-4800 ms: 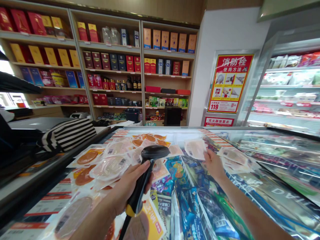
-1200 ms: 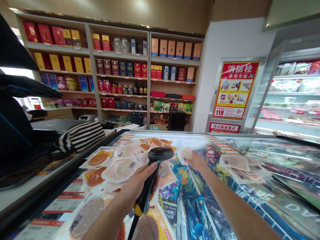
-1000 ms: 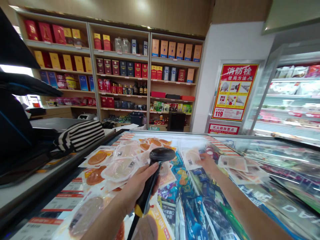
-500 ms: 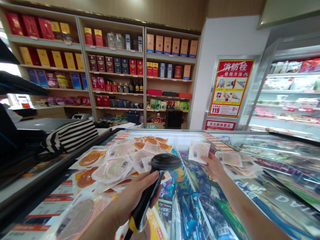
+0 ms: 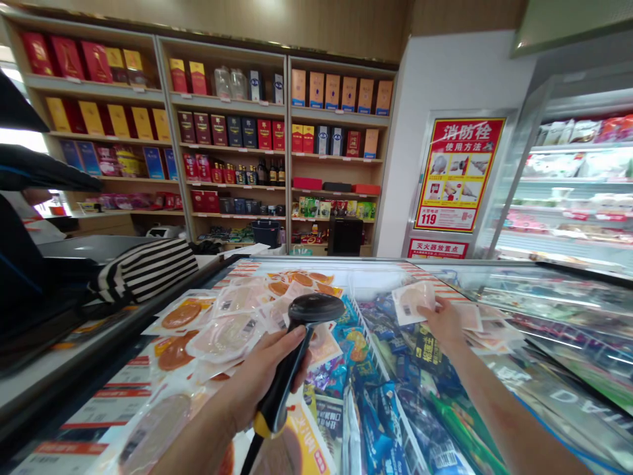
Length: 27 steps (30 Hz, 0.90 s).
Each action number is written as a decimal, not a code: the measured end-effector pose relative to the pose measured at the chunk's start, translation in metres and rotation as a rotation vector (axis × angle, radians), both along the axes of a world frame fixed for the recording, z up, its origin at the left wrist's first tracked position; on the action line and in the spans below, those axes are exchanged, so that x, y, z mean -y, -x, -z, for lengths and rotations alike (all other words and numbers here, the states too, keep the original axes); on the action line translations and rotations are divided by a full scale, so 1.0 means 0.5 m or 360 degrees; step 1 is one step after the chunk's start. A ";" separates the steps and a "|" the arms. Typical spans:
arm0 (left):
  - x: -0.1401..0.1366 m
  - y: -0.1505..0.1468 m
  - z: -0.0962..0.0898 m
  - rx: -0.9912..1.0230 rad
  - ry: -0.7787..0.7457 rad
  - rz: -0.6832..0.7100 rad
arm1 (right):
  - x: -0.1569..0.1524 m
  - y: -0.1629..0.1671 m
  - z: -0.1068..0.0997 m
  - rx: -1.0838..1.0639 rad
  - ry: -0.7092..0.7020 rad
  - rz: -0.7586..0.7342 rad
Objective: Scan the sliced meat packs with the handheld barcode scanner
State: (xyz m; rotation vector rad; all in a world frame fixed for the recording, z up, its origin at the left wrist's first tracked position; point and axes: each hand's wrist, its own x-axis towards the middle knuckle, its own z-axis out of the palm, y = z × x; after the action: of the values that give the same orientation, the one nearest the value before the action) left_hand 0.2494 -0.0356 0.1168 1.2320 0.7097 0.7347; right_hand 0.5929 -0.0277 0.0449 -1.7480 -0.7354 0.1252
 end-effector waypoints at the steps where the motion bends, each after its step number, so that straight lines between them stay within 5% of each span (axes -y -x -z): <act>1: -0.001 0.001 -0.002 0.0022 -0.0002 -0.0039 | 0.009 -0.018 -0.003 0.0142 0.0100 0.0150; 6: -0.008 0.007 -0.005 0.0077 0.0039 0.0008 | 0.063 -0.062 -0.030 0.0930 0.0462 0.0646; 9: -0.006 0.011 -0.011 0.0126 0.0095 0.0008 | 0.084 -0.001 -0.041 0.1136 0.0649 0.0610; 11: -0.001 0.020 -0.020 0.0159 0.0112 -0.0034 | 0.096 0.089 -0.036 0.1278 0.0665 0.0165; 14: 0.006 0.052 -0.036 0.0133 0.0075 -0.0200 | 0.116 0.272 -0.011 0.1517 0.0497 -0.0894; 17: 0.013 0.104 -0.046 0.0100 0.0088 -0.0411 | 0.128 0.443 0.013 0.1794 0.0298 -0.1702; 22: 0.021 0.179 -0.042 0.0163 0.0262 -0.0583 | 0.102 0.588 0.007 0.1976 0.0115 -0.2060; 27: 0.016 0.197 -0.027 0.0189 0.0306 -0.0623 | 0.064 0.590 -0.013 0.1941 0.0108 -0.2102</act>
State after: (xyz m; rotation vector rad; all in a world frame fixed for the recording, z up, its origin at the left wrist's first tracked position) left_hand 0.1509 -0.0436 0.1303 0.8748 0.9130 1.0266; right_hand 0.2978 -0.0595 0.0515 -0.9523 -2.6933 -0.0587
